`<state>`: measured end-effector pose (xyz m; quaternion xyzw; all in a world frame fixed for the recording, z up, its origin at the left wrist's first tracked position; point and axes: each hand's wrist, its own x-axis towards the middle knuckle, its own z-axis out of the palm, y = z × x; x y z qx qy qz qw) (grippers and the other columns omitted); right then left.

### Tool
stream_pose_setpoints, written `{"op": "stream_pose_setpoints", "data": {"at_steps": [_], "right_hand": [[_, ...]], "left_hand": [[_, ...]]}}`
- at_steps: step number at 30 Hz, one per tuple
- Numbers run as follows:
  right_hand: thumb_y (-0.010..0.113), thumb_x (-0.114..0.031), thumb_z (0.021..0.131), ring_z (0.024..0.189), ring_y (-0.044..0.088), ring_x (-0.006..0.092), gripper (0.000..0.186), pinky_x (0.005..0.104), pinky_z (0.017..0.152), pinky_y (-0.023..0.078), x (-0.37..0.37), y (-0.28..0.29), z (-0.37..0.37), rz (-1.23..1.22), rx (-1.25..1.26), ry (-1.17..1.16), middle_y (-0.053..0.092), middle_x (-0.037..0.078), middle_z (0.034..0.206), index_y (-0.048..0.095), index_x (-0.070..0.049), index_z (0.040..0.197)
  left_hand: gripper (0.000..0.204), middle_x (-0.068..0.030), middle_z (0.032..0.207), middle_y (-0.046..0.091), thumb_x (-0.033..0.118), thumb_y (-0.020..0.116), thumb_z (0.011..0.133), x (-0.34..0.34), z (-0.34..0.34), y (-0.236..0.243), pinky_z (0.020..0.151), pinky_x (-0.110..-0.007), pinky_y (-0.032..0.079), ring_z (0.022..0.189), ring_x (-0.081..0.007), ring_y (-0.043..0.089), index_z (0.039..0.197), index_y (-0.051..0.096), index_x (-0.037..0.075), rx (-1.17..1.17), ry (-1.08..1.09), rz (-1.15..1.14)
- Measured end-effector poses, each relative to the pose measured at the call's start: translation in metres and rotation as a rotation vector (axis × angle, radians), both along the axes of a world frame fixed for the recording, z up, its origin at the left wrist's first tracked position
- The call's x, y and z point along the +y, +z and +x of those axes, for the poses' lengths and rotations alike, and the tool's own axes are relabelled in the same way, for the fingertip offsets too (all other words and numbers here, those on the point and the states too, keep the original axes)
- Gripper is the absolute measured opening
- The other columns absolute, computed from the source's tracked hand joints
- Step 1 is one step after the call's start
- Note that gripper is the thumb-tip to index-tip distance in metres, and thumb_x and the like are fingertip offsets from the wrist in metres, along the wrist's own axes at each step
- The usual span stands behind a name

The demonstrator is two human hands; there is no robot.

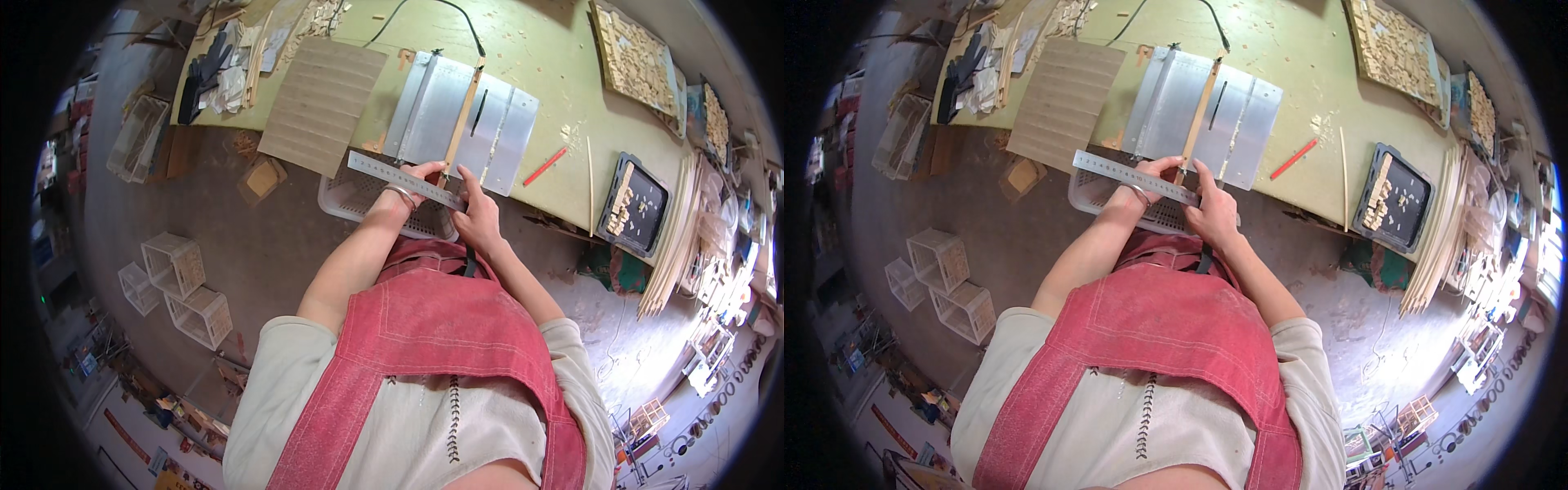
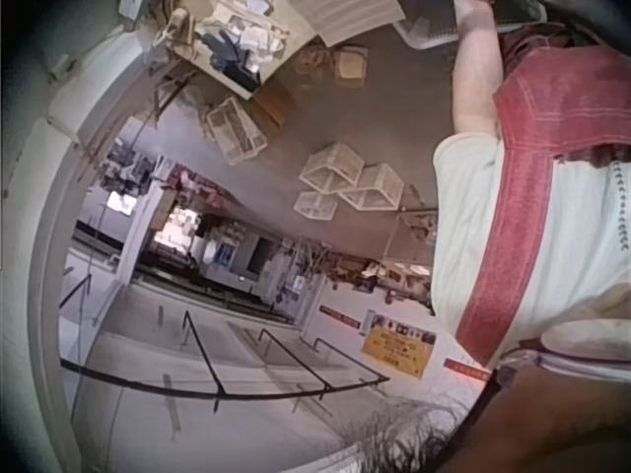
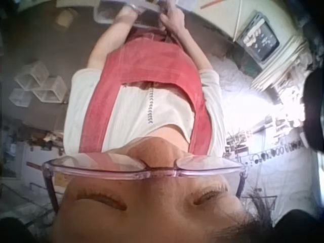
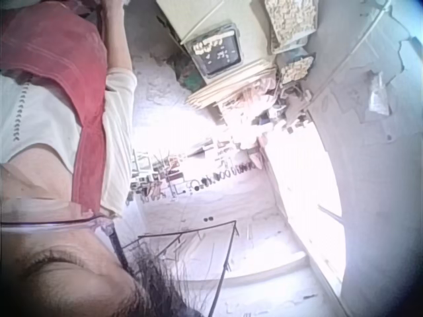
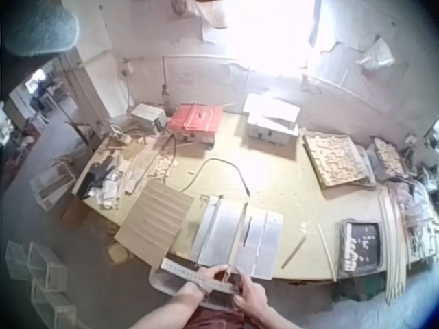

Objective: The person measures and marks a thin wooden stick with a ruler and pencil, then uses a table saw to cut the stick into small pieces. The cut pieces fall into a plastic basket below the saw.

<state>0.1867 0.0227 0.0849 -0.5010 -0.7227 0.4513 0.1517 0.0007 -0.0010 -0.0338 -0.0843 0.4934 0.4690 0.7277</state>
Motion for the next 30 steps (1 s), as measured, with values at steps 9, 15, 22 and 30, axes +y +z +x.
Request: {"op": "stream_pose_setpoints", "data": {"at_steps": [9, 15, 22, 30], "right_hand": [[0.071, -0.020, 0.086, 0.090, 0.072, 0.0429, 0.053, 0.0524, 0.076, 0.055, 0.000, -0.013, 0.006, -0.109, 0.015, 0.017, 0.074, 0.020, 0.096, 0.062, -0.016, 0.137], [0.071, -0.018, 0.085, 0.091, 0.073, 0.0431, 0.045, 0.0531, 0.075, 0.054, 0.003, -0.014, 0.008, -0.051, -0.166, 0.196, 0.074, 0.022, 0.095, 0.065, -0.011, 0.130], [0.071, -0.022, 0.086, 0.084, 0.072, 0.0446, 0.025, 0.0543, 0.073, 0.055, 0.001, -0.001, -0.003, -0.014, -0.101, 0.057, 0.072, 0.022, 0.083, 0.066, -0.009, 0.107], [0.072, -0.023, 0.085, 0.087, 0.073, 0.0444, 0.032, 0.0543, 0.075, 0.056, -0.001, -0.002, 0.000, -0.002, -0.106, 0.073, 0.073, 0.023, 0.088, 0.066, -0.009, 0.113]], "left_hand": [[0.018, -0.0058, 0.096, 0.078, 0.021, 0.074, 0.100, 0.004, -0.001, 0.013, 0.078, -0.038, 0.061, 0.085, -0.0198, 0.073, 0.108, 0.078, 0.006, -0.085, -0.007, 0.004], [0.017, -0.0066, 0.094, 0.078, 0.020, 0.073, 0.100, 0.006, -0.002, 0.033, 0.075, -0.038, 0.061, 0.086, -0.0208, 0.075, 0.106, 0.078, 0.006, -0.029, -0.045, -0.029], [0.019, -0.0055, 0.094, 0.078, 0.024, 0.073, 0.100, 0.005, 0.000, 0.019, 0.073, -0.036, 0.062, 0.081, -0.0183, 0.074, 0.106, 0.078, 0.006, -0.032, 0.005, 0.003], [0.017, -0.0032, 0.091, 0.077, 0.024, 0.075, 0.098, 0.007, -0.004, 0.029, 0.070, -0.032, 0.059, 0.079, -0.0171, 0.073, 0.101, 0.078, 0.008, -0.011, -0.049, -0.030]]}}
